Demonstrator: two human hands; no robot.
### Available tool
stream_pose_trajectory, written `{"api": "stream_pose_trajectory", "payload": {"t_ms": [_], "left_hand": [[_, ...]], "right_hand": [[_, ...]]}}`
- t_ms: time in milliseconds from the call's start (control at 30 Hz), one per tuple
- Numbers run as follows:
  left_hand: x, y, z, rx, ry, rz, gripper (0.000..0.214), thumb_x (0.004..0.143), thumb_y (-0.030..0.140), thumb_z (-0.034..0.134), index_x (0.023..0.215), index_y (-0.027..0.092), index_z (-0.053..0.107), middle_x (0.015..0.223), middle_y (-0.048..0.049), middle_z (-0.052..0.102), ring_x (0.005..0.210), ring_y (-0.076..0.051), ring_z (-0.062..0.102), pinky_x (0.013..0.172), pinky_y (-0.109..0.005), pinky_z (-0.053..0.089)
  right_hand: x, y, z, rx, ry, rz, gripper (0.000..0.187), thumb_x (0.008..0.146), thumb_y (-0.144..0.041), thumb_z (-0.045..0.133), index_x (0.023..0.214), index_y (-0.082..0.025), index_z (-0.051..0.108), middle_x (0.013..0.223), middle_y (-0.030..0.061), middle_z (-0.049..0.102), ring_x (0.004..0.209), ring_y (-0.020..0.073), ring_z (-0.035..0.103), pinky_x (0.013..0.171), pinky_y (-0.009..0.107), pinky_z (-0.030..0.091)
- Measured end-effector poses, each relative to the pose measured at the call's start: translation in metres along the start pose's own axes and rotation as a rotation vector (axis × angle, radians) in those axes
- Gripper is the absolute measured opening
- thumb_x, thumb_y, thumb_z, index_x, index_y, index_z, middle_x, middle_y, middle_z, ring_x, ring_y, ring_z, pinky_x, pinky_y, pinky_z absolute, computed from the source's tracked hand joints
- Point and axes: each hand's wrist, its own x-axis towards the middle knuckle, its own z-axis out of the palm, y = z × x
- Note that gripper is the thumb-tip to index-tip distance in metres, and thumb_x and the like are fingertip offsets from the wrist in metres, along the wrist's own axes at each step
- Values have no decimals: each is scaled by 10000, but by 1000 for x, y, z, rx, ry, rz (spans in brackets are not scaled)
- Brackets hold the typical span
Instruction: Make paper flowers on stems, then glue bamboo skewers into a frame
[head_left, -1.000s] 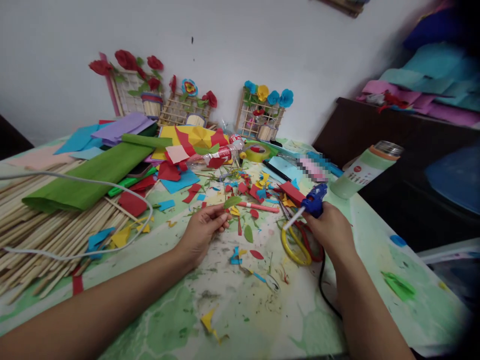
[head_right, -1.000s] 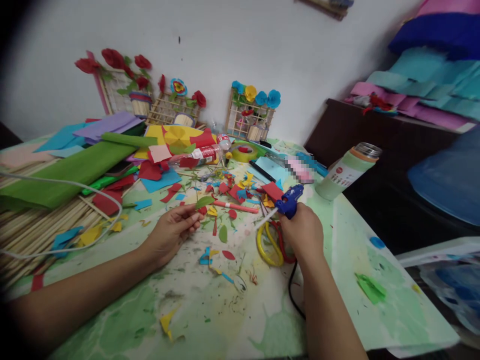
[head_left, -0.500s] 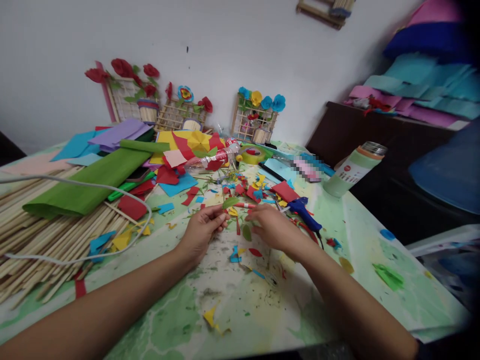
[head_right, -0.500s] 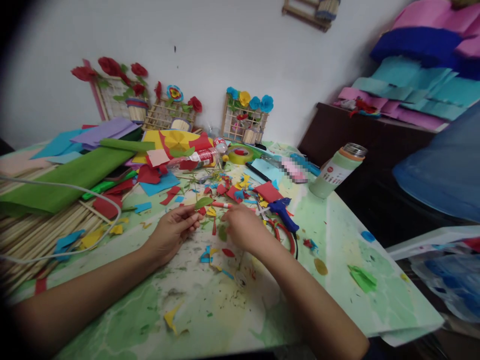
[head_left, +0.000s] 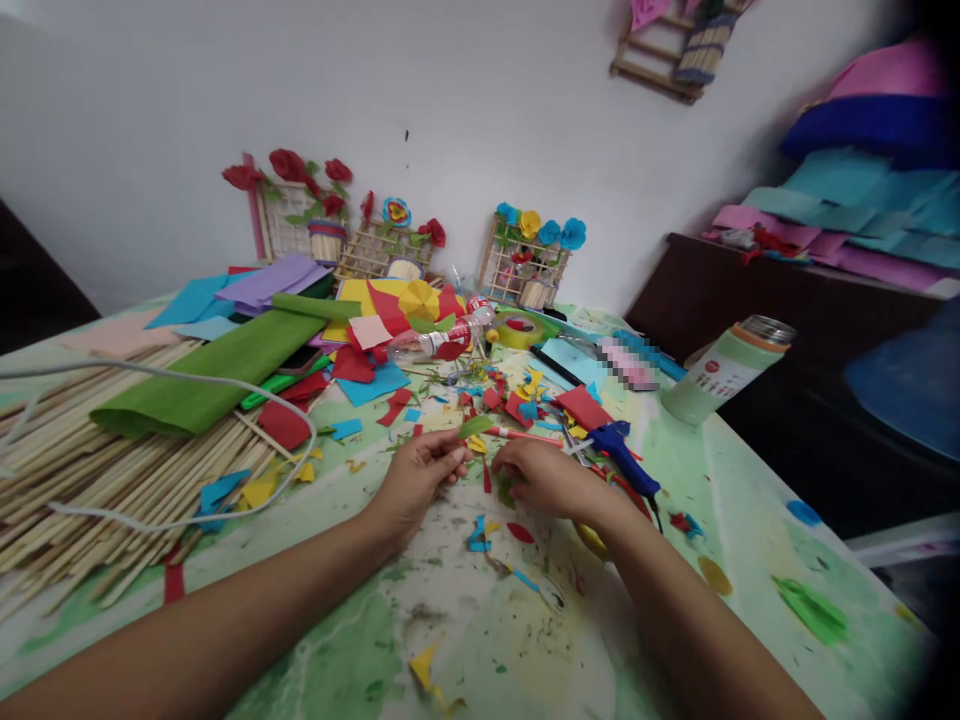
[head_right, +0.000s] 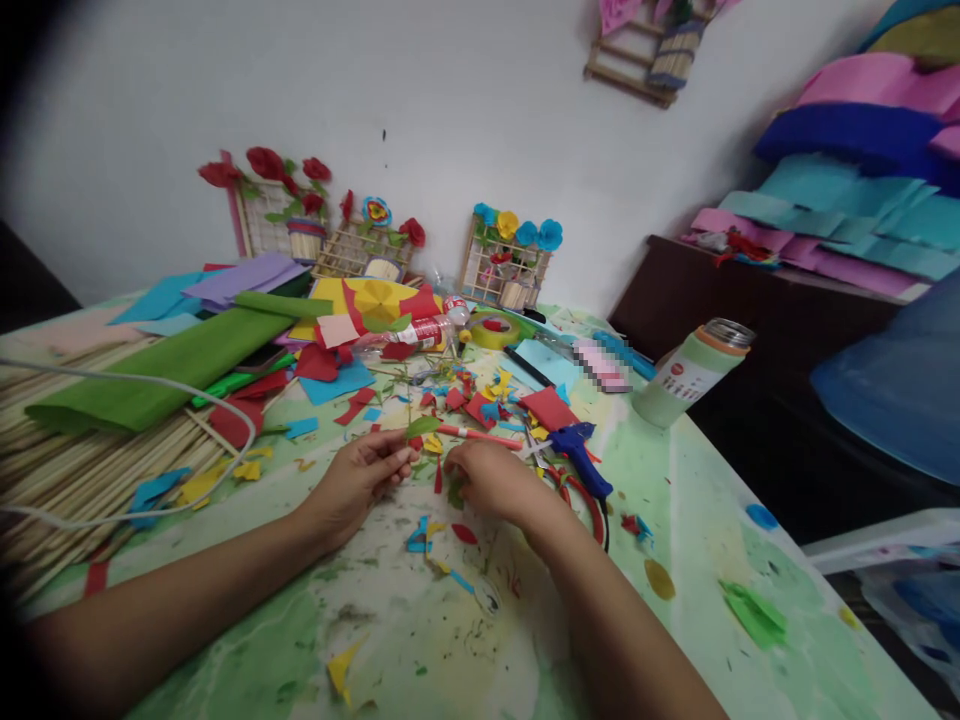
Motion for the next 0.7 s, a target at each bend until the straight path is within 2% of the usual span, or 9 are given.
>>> {"api": "stream_pose_trajectory", "payload": {"t_ms": [200,333,500,600,700], "left_hand": [[-1,-1,0,5,11,18,331,616,220,753,921,132,657,719,-23,656,563,-79,530,520,-200,386],[-2,1,1,28,3,13,293,624,226,746,887,124,667,717,-21,650,557,-70,524,520,-194,382],[0,-1,0,24,-5,10,357,618,229,755,946,134,649,730,-27,663,565,-76,534,515,-190,382],[0,-2,-1,39,-9,9,361,624,242,757,951,133,652,740,-33,663,573,-80,537,506,-188,381],[0,-1,-1,46,-14,9,361,618,246,760,944,130,659,728,-27,657,568,-77,531,508,-188,386]], "right_hand": [[0,4,3,-13,24,-25,162,680,-62,543,708,-158,670,746,39,647,735,147,540,639,223,342],[-3,2,1,-7,63,9,149,684,-66,536,720,-166,640,730,20,623,681,129,508,597,214,312],[-8,-5,-2,10,94,38,134,691,-65,511,707,-171,592,702,-1,590,621,111,475,557,204,271],[-6,-4,1,23,81,63,166,653,-37,512,707,-169,597,714,0,598,629,113,482,558,200,270],[-4,-2,4,44,116,73,238,636,-28,523,790,-180,623,760,2,626,648,118,505,561,199,284]]}}
